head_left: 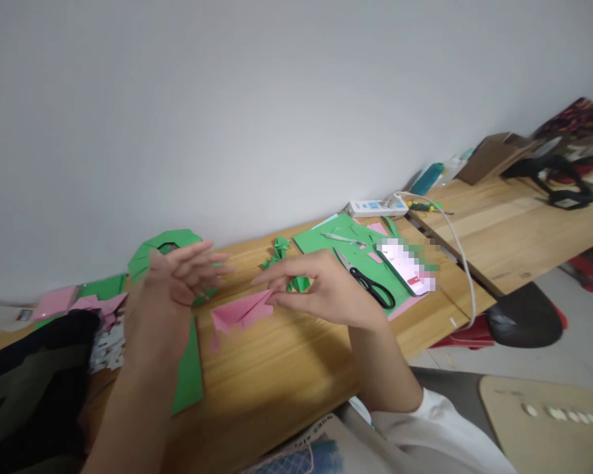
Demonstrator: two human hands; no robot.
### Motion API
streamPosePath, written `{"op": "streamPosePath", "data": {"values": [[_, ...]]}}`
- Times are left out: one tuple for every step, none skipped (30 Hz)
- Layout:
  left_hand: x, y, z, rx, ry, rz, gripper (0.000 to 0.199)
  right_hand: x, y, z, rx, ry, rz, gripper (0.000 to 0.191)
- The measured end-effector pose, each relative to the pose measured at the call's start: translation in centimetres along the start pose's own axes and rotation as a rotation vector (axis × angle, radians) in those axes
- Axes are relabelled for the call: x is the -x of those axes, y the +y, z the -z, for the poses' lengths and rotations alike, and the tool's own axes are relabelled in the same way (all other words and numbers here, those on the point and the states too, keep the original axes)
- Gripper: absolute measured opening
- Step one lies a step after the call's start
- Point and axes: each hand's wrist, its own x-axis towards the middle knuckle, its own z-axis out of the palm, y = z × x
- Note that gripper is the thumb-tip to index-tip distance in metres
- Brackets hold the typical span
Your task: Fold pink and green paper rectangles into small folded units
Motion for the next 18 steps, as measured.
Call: {"op": "streamPosePath", "data": {"values": [[0.2,-0.5,0.0,0.110,-0.047,0.149,0.052,0.6,0.6,-0.1,-0.092,0.037,-0.036,0.018],[0.7,-1.1,0.0,0.154,-0.100,0.252,0.054,1.4,1.2,-0.4,-0.176,0.099,-0.070,0.018],[1.4,-1.6,-0.1,0.175,-0.151,0.324,0.054,2.1,1.8,-0.7,-0.250,0.161,-0.104,0.018],[2.2,-2.1,-0.3,0.176,-0.174,0.357,0.052,2.9,2.4,-1.1,-0.311,0.201,-0.145,0.020],[3.2,-2.5,-0.5,0.162,-0.170,0.360,0.048,3.6,2.9,-1.4,-0.363,0.232,-0.179,0.022],[4.0,-2.8,-0.8,0.129,-0.170,0.371,0.045,4.3,3.4,-1.8,-0.392,0.261,-0.202,0.024],[4.8,-3.0,-1.2,0.106,-0.169,0.366,0.043,4.9,3.7,-2.2,-0.400,0.287,-0.223,0.025],[5.5,-3.1,-1.5,0.086,-0.158,0.354,0.042,5.4,4.0,-2.5,-0.394,0.310,-0.240,0.026],[6.0,-3.2,-1.7,0.062,-0.159,0.349,0.042,5.8,4.1,-2.8,-0.380,0.327,-0.252,0.025],[6.5,-3.2,-1.9,0.033,-0.162,0.340,0.043,6.2,4.1,-3.0,-0.361,0.341,-0.257,0.024],[6.8,-3.1,-2.0,0.002,-0.151,0.330,0.044,6.5,4.0,-3.2,-0.342,0.350,-0.255,0.023],[7.0,-3.1,-2.0,-0.030,-0.138,0.323,0.045,6.8,3.9,-3.4,-0.321,0.353,-0.250,0.022],[7.3,-3.0,-2.0,-0.057,-0.123,0.315,0.046,7.1,3.7,-3.6,-0.298,0.350,-0.242,0.021],[7.5,-3.0,-1.9,-0.080,-0.108,0.307,0.046,7.3,3.5,-3.7,-0.271,0.339,-0.239,0.021],[7.8,-2.9,-1.7,-0.101,-0.101,0.302,0.045,7.6,3.3,-3.9,-0.240,0.320,-0.240,0.020],[8.1,-2.9,-1.6,-0.116,-0.097,0.291,0.044,7.8,3.1,-4.0,-0.205,0.297,-0.244,0.019],[8.3,-2.8,-1.4,-0.128,-0.096,0.276,0.043,8.0,2.9,-4.2,-0.171,0.275,-0.246,0.019],[8.6,-2.8,-1.1,-0.137,-0.095,0.261,0.042,8.2,2.7,-4.4,-0.138,0.257,-0.241,0.019]]}}
